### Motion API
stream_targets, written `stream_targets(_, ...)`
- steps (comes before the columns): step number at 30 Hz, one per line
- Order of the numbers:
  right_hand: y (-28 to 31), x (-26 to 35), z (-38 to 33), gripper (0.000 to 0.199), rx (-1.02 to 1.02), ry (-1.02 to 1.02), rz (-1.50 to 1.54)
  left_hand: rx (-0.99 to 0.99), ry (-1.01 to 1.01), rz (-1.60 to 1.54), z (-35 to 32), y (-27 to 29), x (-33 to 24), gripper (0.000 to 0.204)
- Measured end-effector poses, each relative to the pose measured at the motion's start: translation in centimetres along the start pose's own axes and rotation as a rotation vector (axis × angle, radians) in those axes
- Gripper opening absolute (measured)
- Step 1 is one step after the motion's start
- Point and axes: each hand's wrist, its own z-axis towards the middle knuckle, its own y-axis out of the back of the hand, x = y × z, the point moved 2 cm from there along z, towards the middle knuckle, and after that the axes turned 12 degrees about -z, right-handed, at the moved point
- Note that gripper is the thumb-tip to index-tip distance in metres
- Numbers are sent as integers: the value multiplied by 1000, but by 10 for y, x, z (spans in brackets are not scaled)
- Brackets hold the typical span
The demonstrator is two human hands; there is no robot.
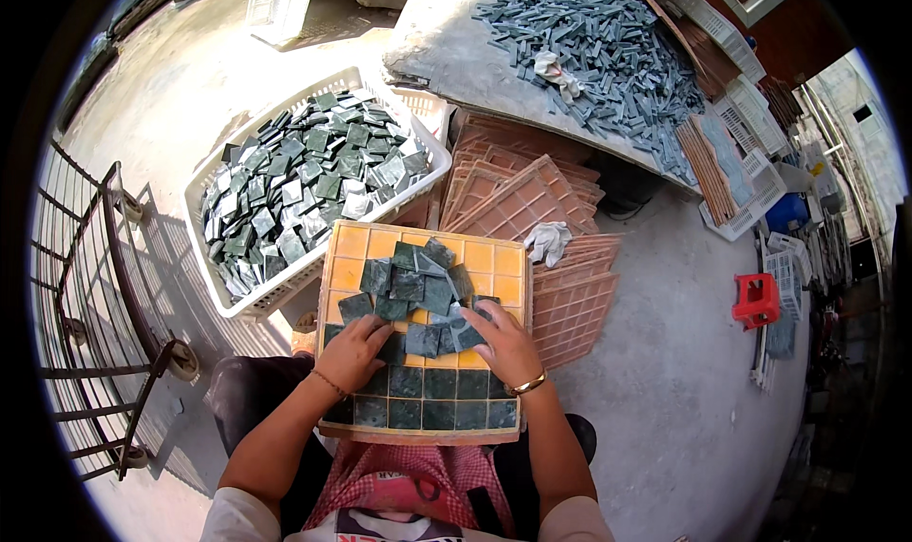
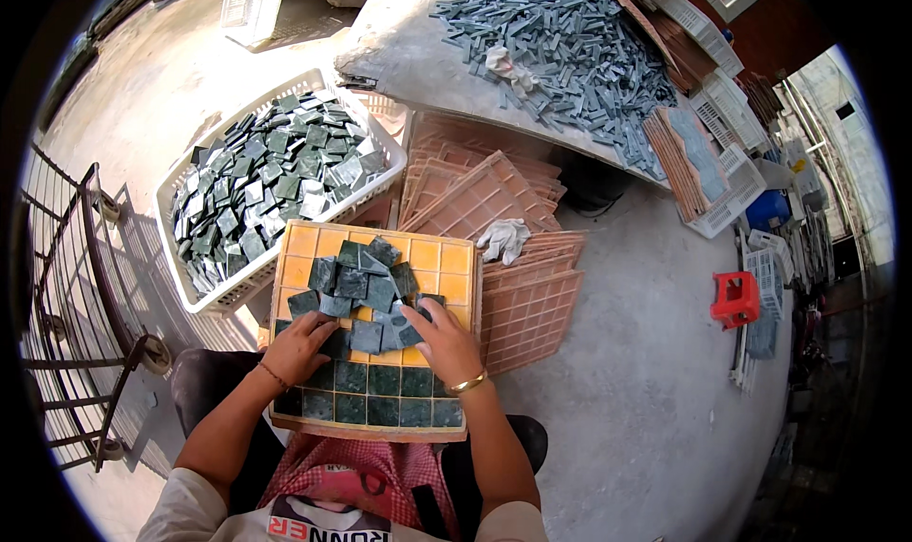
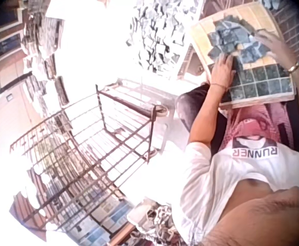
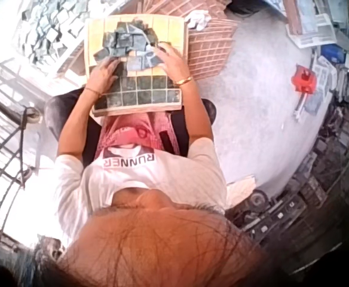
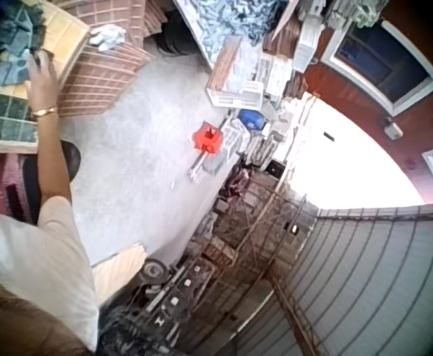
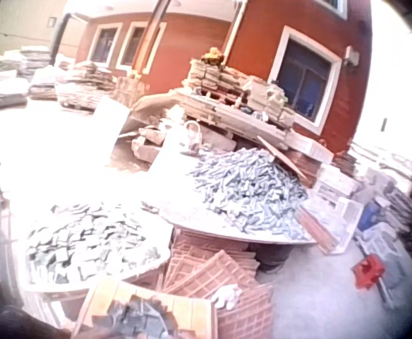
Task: The person sits on the ground and places small green square tiles by hand into a yellow grid frame, filling the cells one by one. The person then wipes the surface of the filled grid with a cloth.
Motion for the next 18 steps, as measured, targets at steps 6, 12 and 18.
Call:
stream_targets(6,-5,-17,-7,29,-119,-27,244,2,15,-21,-1,-3,3,58)
stream_targets(12,0,-27,-20,20,-53,-420,720,-21,-36,15,-4,-4,5,56)
stream_targets(18,-10,-21,-14,20,-10,-186,289,-19,-38,42,-6,-5,6,56)
